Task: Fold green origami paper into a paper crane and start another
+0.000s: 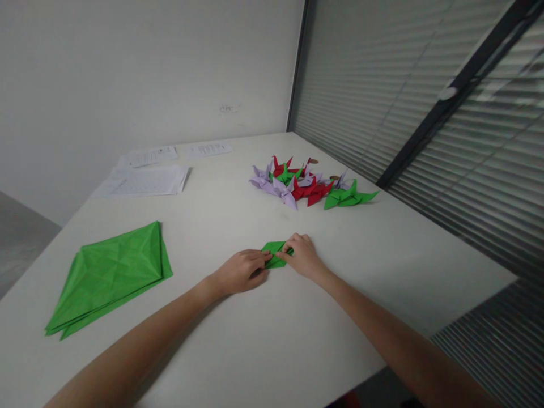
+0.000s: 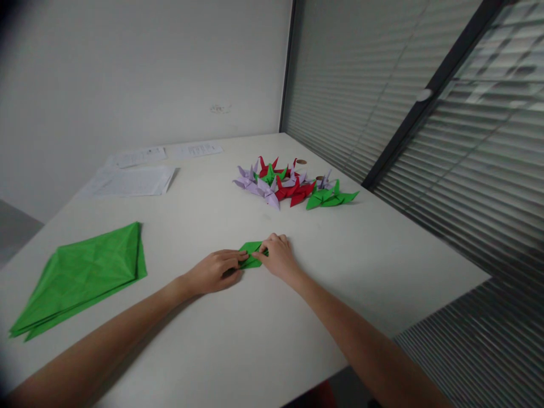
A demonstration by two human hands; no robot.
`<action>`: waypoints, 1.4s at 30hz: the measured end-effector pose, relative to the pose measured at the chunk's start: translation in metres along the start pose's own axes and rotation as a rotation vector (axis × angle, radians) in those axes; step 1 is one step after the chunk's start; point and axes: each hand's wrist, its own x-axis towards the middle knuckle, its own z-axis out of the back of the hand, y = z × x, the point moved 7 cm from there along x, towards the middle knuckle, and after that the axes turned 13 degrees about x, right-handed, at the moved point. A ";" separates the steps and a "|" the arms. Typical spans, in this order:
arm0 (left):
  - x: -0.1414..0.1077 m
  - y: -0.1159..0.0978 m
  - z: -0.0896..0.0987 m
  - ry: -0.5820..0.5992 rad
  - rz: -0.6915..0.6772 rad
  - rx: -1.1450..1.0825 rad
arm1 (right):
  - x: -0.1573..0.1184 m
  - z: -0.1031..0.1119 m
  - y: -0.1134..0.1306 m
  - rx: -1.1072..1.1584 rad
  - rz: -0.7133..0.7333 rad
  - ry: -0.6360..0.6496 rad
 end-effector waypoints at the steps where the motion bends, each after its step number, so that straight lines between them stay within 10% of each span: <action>1: 0.000 0.000 0.000 0.002 0.004 0.005 | 0.000 0.000 0.000 0.001 0.001 0.002; 42: 0.000 -0.005 -0.002 0.056 -0.062 0.095 | -0.002 0.005 -0.005 0.022 -0.095 -0.070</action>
